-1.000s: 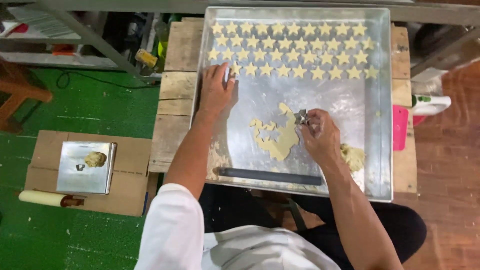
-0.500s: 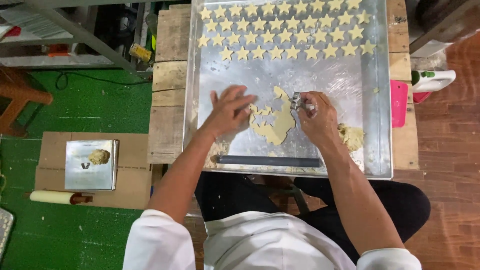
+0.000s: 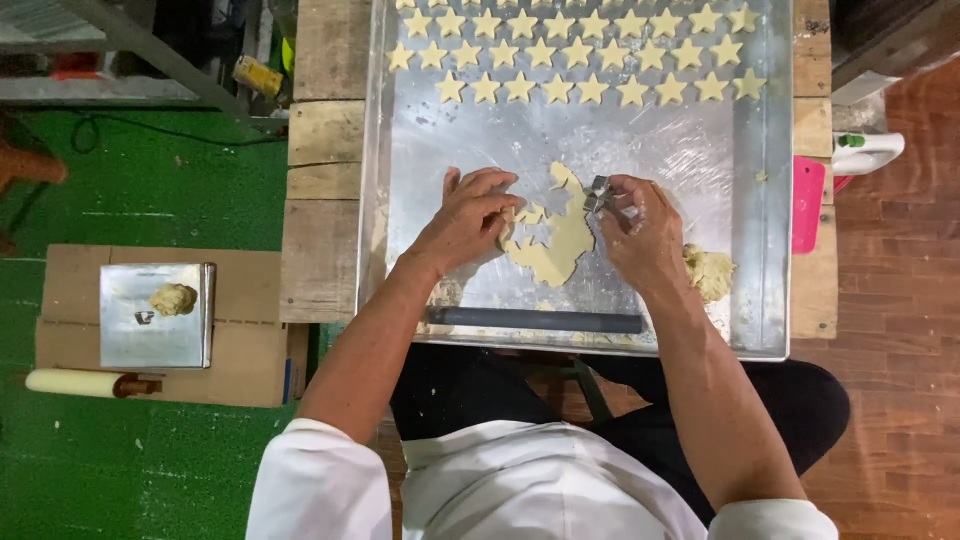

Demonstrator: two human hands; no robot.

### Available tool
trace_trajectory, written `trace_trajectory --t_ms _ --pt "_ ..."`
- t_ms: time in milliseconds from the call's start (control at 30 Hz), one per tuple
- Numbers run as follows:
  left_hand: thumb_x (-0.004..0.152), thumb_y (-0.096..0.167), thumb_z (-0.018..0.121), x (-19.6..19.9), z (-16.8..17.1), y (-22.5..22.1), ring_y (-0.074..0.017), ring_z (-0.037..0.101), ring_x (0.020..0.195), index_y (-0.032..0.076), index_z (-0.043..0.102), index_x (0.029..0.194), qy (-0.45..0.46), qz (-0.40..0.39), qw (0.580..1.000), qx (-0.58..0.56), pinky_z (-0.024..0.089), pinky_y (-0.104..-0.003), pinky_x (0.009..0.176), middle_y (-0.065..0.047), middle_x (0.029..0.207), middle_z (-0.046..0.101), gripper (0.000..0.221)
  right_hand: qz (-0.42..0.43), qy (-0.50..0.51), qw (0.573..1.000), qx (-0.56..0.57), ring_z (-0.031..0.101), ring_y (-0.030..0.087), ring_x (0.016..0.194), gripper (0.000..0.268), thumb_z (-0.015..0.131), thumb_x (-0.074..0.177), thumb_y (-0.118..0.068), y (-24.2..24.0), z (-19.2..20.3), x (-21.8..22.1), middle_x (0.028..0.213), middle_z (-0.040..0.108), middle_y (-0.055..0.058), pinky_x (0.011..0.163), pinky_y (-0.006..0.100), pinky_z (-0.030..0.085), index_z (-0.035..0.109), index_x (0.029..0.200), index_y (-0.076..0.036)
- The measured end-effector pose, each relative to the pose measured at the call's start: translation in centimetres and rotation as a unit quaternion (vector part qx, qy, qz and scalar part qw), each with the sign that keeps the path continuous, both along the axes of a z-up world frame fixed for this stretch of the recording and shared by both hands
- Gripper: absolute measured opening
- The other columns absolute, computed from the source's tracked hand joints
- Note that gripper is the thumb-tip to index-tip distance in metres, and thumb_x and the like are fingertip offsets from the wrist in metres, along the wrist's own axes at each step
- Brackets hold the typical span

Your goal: Using a star-shaped cookie cutter to stamp out cookies from dough and arranging them on a baking sheet.

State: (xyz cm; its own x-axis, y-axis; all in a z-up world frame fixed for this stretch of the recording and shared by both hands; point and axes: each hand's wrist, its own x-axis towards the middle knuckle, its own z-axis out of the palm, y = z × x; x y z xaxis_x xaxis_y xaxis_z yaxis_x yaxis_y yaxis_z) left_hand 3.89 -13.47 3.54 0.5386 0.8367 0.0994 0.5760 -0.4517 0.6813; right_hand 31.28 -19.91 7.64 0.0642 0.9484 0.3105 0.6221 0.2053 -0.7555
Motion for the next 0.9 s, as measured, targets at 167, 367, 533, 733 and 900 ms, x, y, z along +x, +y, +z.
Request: trace_trajectory --t_ms 167,367,533,733,900 --pt "0.098 0.022 0.066 -0.2 -2.0 0.5 -0.0186 0.046 0.142 0.022 0.074 0.122 -0.003 -0.004 1.000 0.028 0.011 -0.055 0.121 -0.001 0.142 0.061 0.025 0.006 -0.041 0.999 0.000 0.071 0.034 0.087 0.032 0.076 0.084 0.004 0.0 1.2 0.2 0.106 0.069 0.021 0.068 0.040 0.059 0.071 0.116 0.003" --pt "0.100 0.028 0.065 0.2 -2.5 0.9 -0.0157 0.050 0.135 0.025 0.072 0.125 -0.008 -0.016 0.997 0.081 0.019 -0.050 0.122 0.002 0.137 0.062 0.027 0.054 -0.061 0.997 -0.001 0.071 0.036 0.087 0.034 0.074 0.082 0.002 0.0 1.8 0.6 0.106 0.070 0.017 0.074 0.044 0.060 0.072 0.116 -0.002" --pt "0.102 0.041 0.060 1.5 1.5 -0.4 -0.0236 0.043 0.140 0.030 0.071 0.130 0.030 -0.048 0.995 0.087 0.023 -0.052 0.122 0.000 0.145 0.057 0.032 0.061 -0.073 0.995 -0.012 0.072 0.034 0.085 0.035 0.073 0.081 0.002 0.0 2.6 1.7 0.103 0.070 0.015 0.075 0.042 0.060 0.073 0.116 -0.003" --pt "0.103 0.032 0.059 2.2 1.0 -0.3 -0.0277 0.037 0.145 0.034 0.070 0.132 0.081 -0.086 0.991 0.055 0.021 -0.055 0.123 -0.003 0.151 0.051 0.032 0.077 -0.065 0.993 -0.057 0.070 0.033 0.082 0.033 0.072 0.082 0.004 -0.3 4.4 1.4 0.099 0.070 0.015 0.074 0.043 0.059 0.074 0.113 -0.004" --pt "0.103 0.032 0.059 2.2 0.6 0.0 -0.0259 0.038 0.143 0.033 0.076 0.121 0.055 -0.081 0.995 0.036 0.022 -0.055 0.122 -0.002 0.150 0.052 0.024 0.118 -0.059 0.988 -0.081 0.072 0.037 0.081 0.027 0.078 0.077 0.002 -0.1 4.6 0.4 0.091 0.071 0.019 0.071 0.047 0.060 0.074 0.104 -0.001"
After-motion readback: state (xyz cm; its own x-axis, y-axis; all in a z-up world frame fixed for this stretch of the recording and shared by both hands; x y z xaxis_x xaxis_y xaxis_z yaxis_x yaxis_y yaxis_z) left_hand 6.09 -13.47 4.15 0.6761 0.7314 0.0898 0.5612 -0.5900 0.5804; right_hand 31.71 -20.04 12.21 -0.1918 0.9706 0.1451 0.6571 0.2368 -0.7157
